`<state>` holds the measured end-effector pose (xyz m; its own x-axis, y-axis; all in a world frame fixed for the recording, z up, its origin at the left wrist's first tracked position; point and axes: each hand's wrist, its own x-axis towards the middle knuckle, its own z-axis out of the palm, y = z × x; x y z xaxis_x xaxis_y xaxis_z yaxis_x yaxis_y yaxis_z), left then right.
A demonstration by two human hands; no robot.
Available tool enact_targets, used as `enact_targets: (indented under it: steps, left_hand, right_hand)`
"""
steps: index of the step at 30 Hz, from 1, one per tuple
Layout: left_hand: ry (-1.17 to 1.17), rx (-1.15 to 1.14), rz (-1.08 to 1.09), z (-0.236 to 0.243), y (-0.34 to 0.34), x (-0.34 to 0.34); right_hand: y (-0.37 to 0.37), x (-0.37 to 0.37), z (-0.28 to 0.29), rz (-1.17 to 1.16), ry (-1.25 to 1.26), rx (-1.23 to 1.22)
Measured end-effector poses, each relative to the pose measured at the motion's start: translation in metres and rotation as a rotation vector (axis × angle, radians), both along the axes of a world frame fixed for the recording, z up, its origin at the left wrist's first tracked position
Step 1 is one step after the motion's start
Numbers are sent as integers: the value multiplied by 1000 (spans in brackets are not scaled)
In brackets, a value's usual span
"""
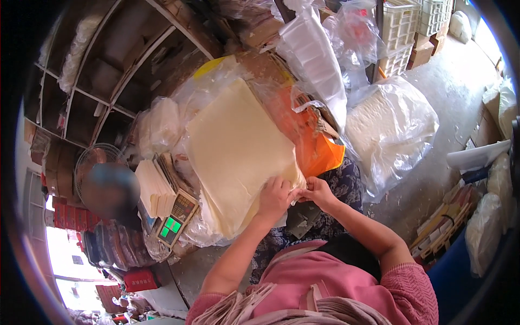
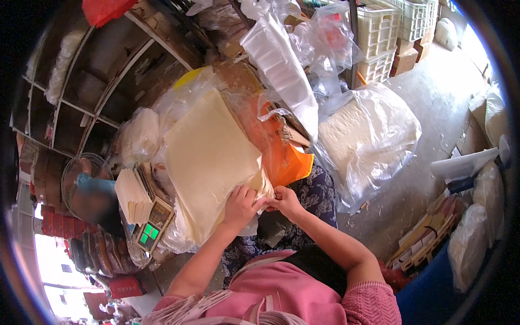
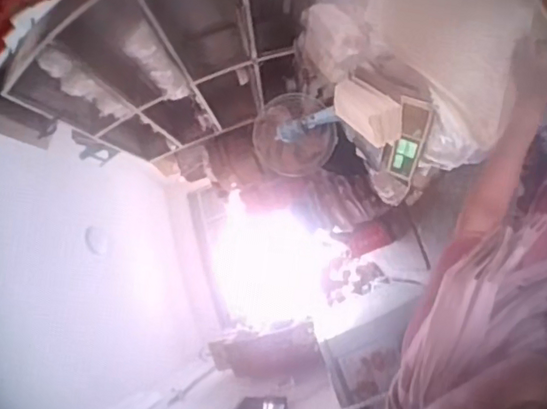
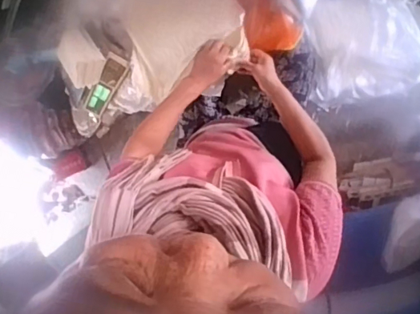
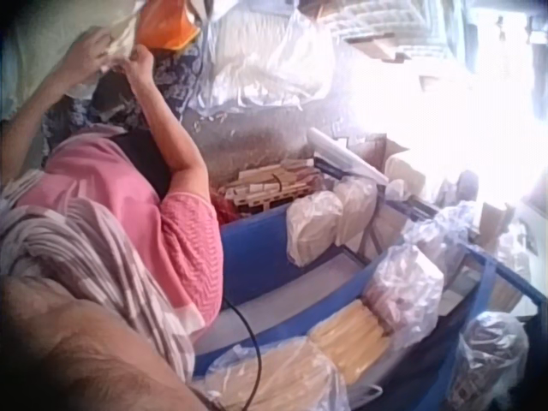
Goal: The person picks up thin rectangular sheets by hand, folds them, and places the folded stacks onto a digital scale.
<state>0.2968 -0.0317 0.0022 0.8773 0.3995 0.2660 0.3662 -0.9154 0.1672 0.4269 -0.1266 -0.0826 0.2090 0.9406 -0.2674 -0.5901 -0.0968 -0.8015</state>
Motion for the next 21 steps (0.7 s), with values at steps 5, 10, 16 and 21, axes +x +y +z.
enact_targets:
  steps: [5, 10, 16, 21]
  left_hand:
    - [-163, -56, -96, -5, 15, 0]
    - [-343, -1026, 265, 3, 18, -1]
    - [-764, -1562, 287, -1, 30, -14]
    - [-744, -1448, 417, 1, 35, -25]
  right_hand:
    - [-1, 1, -21, -3, 10, 38]
    - [1, 1, -34, -11, 64, -6]
    - [6, 9, 15, 63, 42, -56]
    - [21, 7, 27, 20, -207, -180]
